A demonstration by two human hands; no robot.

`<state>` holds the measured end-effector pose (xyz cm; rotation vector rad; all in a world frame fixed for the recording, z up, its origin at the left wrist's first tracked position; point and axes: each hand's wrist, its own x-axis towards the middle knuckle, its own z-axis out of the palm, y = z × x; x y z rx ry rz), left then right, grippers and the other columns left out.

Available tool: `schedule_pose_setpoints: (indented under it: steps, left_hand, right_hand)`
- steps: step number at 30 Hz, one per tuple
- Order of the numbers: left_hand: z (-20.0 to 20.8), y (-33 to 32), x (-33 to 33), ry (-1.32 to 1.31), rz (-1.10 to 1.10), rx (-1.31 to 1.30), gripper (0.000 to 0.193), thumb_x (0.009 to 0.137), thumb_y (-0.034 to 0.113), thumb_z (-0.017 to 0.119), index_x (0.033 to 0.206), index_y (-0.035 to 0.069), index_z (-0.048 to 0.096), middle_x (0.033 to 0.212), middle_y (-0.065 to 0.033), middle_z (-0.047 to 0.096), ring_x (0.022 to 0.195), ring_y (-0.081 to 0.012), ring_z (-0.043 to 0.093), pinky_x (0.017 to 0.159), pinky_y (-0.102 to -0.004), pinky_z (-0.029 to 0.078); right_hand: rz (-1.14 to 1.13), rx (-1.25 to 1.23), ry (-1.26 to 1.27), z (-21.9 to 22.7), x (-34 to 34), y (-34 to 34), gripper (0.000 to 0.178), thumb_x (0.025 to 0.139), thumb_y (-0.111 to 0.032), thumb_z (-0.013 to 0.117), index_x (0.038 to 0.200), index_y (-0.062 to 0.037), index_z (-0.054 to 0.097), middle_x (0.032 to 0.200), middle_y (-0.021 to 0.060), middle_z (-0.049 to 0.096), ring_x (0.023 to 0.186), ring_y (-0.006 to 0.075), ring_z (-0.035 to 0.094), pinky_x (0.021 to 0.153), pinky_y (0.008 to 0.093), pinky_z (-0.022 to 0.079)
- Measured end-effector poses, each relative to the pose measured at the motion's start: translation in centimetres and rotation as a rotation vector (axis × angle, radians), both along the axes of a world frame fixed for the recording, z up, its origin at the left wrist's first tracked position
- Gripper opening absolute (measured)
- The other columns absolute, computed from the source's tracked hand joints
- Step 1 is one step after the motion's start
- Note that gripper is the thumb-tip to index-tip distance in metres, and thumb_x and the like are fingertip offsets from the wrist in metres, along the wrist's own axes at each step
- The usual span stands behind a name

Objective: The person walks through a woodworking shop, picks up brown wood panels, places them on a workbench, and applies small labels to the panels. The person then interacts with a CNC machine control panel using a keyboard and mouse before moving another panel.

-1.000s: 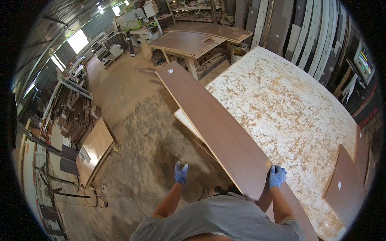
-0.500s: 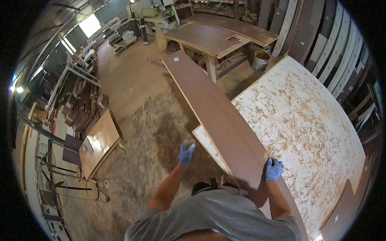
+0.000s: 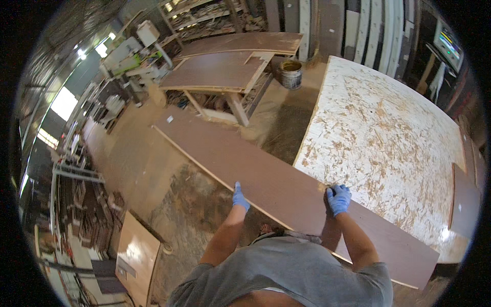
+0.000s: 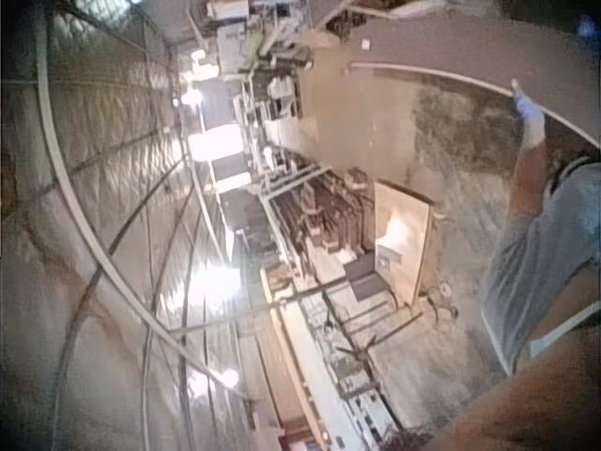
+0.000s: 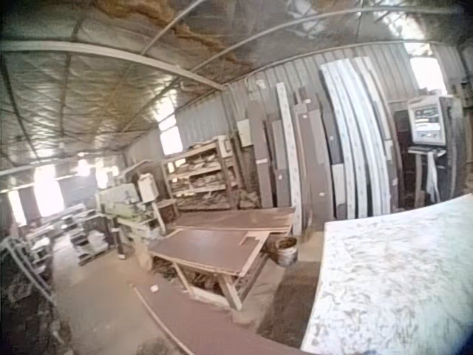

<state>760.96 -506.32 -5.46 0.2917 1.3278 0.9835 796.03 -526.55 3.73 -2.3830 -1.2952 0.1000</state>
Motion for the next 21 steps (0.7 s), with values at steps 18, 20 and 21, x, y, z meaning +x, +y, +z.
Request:
schedule_pose_setpoints:
  steps: [18,20,21]
  left_hand:
    - [3.0,7.7,-5.8,-0.415,-0.626,0.06,0.085,0.085,0.074,0.024,0.144,0.013,0.028,0.148,-0.006,0.029,0.132,-0.0299,0.028,0.11,-0.0459,0.023]
    - [3.0,8.5,-5.9,-0.397,-0.637,0.038,0.084,0.085,0.073,0.025,0.144,0.013,0.029,0.148,-0.0058,0.029,0.132,-0.0296,0.028,0.11,-0.0456,0.023]
    - [3.0,9.0,-6.0,-0.397,-0.646,0.028,0.084,0.085,0.073,0.026,0.143,0.013,0.029,0.147,-0.0057,0.029,0.132,-0.0295,0.028,0.11,-0.0454,0.024]
  right_hand:
    - [-0.148,-0.432,0.188,4.2,1.4,-1.5,0.055,0.081,-0.065,0.047,0.098,-0.0183,0.069,0.093,0.0118,0.067,0.091,0.0313,0.063,0.078,0.0457,0.047]
    - [-0.225,-0.528,0.276,3.8,0.8,-1.0,0.058,0.083,-0.065,0.043,0.102,-0.0167,0.069,0.1,0.0107,0.067,0.097,0.0322,0.062,0.084,0.0456,0.045]
    - [-0.261,-0.571,0.311,3.7,0.9,-0.8,0.06,0.084,-0.065,0.041,0.104,-0.0159,0.068,0.103,0.0101,0.067,0.1,0.0326,0.061,0.087,0.0455,0.044]
